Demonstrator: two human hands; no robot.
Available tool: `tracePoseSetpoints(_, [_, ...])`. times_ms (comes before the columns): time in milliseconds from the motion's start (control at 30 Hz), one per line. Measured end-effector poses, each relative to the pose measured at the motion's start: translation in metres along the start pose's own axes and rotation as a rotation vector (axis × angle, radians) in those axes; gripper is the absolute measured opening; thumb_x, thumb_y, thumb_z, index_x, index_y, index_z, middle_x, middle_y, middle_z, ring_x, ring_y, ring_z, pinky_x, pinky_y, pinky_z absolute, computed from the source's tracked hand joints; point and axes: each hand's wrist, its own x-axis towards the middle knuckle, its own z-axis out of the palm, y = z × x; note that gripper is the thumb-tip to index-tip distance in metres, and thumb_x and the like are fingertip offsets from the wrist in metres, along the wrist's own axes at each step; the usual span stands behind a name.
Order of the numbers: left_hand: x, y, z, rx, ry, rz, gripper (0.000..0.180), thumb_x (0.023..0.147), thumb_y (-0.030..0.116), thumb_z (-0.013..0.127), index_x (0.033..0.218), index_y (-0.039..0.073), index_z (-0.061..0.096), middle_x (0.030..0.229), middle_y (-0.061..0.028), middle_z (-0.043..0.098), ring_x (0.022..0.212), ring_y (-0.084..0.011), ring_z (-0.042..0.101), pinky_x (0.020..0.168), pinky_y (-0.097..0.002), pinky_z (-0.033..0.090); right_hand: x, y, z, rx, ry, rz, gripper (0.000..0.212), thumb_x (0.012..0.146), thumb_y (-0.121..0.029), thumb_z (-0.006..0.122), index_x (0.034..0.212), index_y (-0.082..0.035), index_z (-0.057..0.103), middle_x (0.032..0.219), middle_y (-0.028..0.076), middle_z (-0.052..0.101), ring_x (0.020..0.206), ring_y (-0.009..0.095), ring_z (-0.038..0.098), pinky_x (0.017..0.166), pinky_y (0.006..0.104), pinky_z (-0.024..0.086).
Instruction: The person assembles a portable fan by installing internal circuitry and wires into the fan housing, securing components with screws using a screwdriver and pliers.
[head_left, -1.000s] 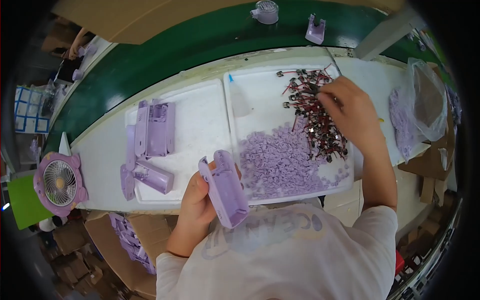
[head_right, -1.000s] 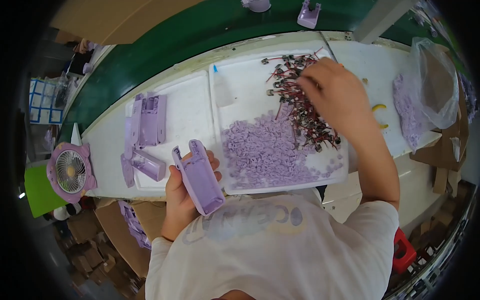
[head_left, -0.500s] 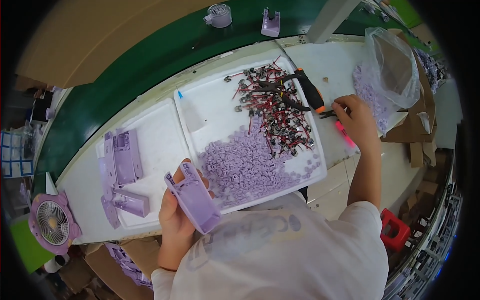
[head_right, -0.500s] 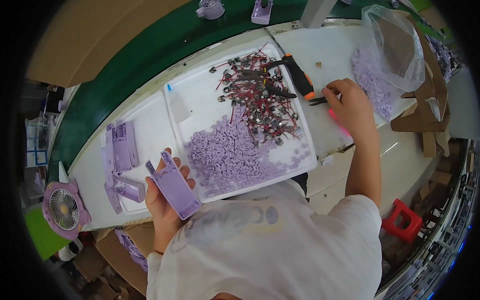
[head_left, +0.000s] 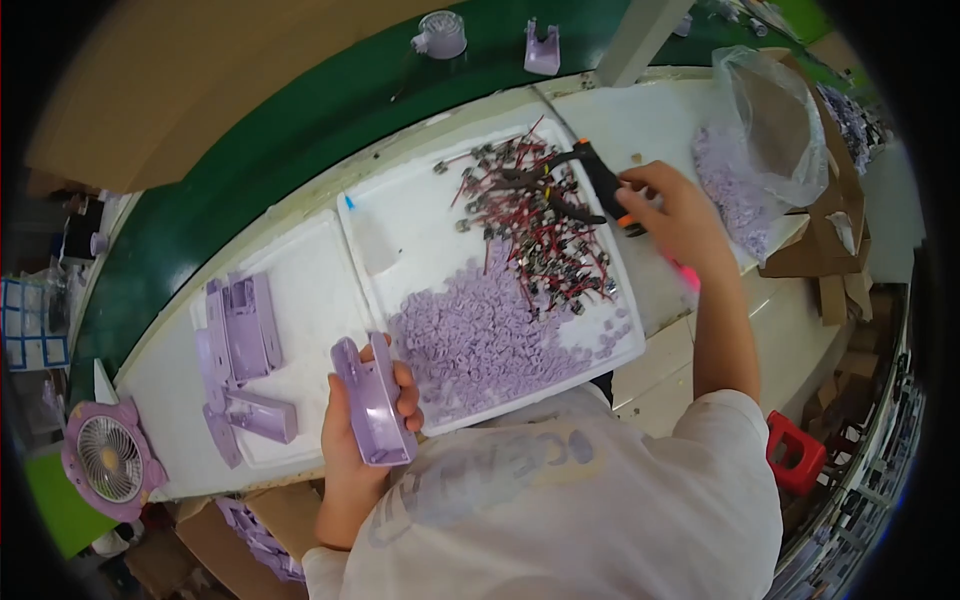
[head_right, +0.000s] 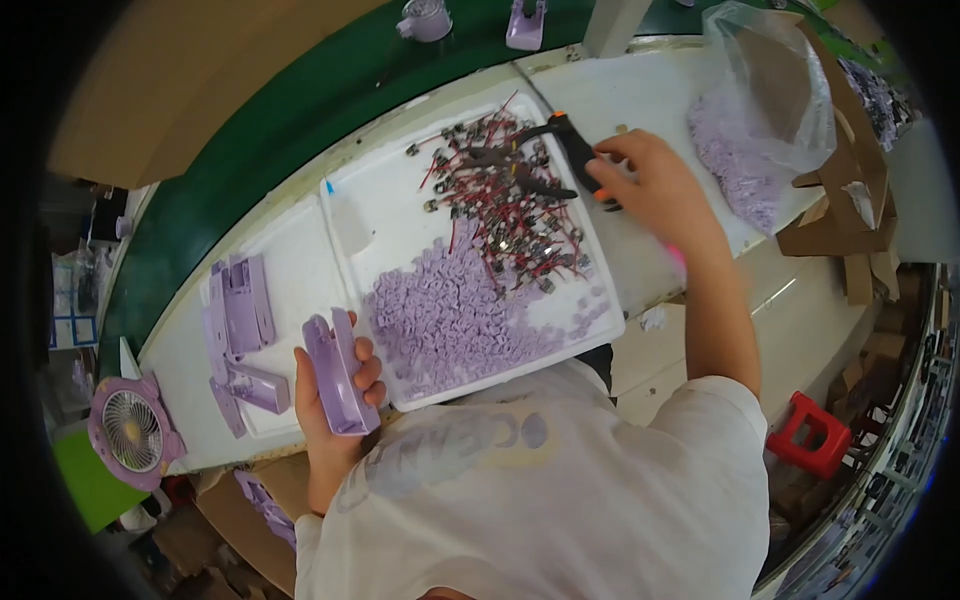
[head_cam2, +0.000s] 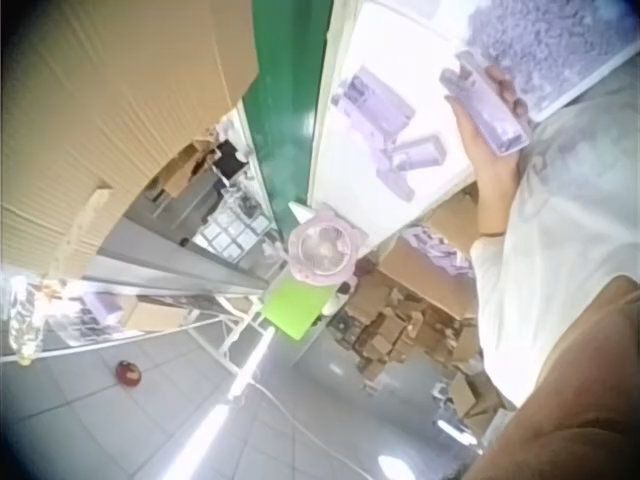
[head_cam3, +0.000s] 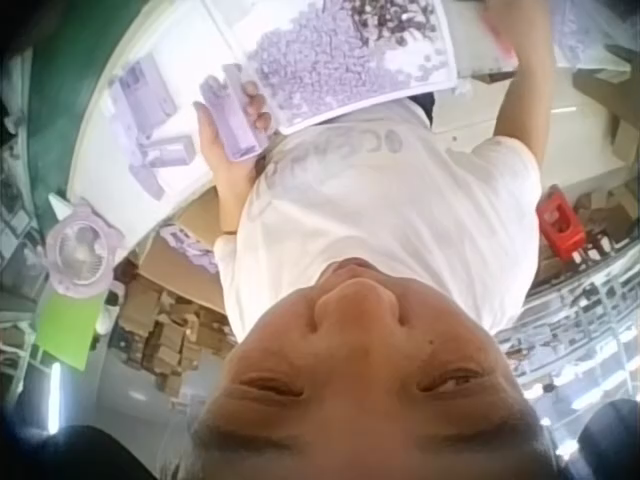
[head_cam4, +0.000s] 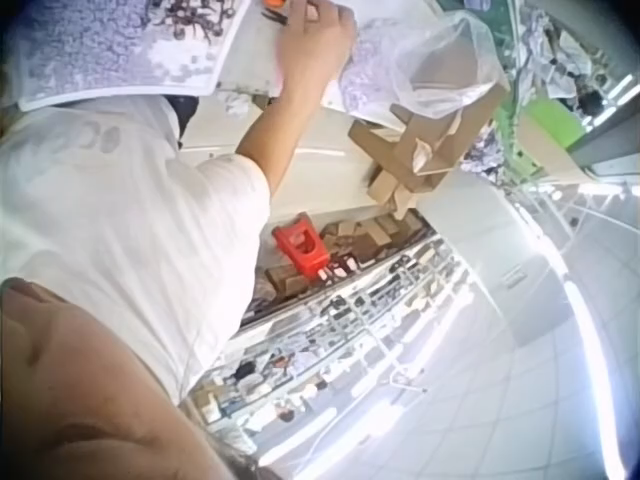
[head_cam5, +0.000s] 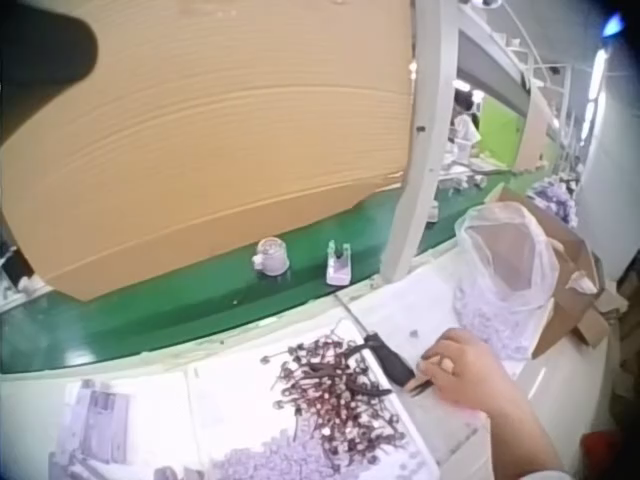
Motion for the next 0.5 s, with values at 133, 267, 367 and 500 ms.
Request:
tracePoseSetpoints(133, [-0.006, -0.004, 0.012, 0.186, 0.116, 0.038, 0.054, 0.091, 0.047, 0.038, 0.125, 0.005, 0.04, 0.09, -0.0108, 0.054, 0.064, -0.0162, 0.05, 0.056, -0.03, 0.043, 0.017, -0.002, 0.008, 0.19, -0.218, 0.088, 0.037, 0.075, -0.018, 0.063, 0.107, 0.001, 0.058, 0.083, 0.011, 0.056, 0.076, 0.019, 0.054, 0.069, 0.0296, 0.044])
tracePoseSetpoints(267, [-0.01, -0.002, 0.011, 0.3, 0.124, 0.078, 0.048, 0.092, 0.043, 0.038, 0.12, 0.004, 0.043, 0.085, -0.0123, 0.056, 0.063, -0.0194, 0.054, 0.058, -0.0329, 0.046, 0.02, -0.006, 0.011, 0.302, -0.319, 0.297, 0.039, 0.072, -0.02, 0.062, 0.103, 0.004, 0.058, 0.075, 0.011, 0.055, 0.075, 0.017, 0.054, 0.066, 0.03, 0.044])
tracePoseSetpoints(367, [-0.009, 0.002, 0.008, 0.355, 0.165, 0.077, 0.045, 0.092, 0.04, 0.04, 0.117, 0.003, 0.044, 0.085, -0.013, 0.056, 0.068, -0.0204, 0.055, 0.06, -0.0341, 0.047, 0.019, 0.0, 0.01, 0.134, -0.166, 0.269, 0.038, 0.074, -0.021, 0.056, 0.1, 0.006, 0.057, 0.071, 0.007, 0.054, 0.066, 0.015, 0.053, 0.063, 0.0261, 0.043])
tracePoseSetpoints(500, [-0.01, 0.016, 0.003, 0.215, 0.209, 0.059, 0.043, 0.092, 0.039, 0.041, 0.116, 0.003, 0.046, 0.085, -0.0117, 0.055, 0.068, -0.0198, 0.054, 0.06, -0.0347, 0.047, 0.015, -0.003, 0.001, 0.671, 0.047, 0.511, 0.037, 0.074, -0.021, 0.049, 0.101, 0.004, 0.054, 0.075, 0.007, 0.052, 0.055, 0.014, 0.047, 0.053, 0.0237, 0.036])
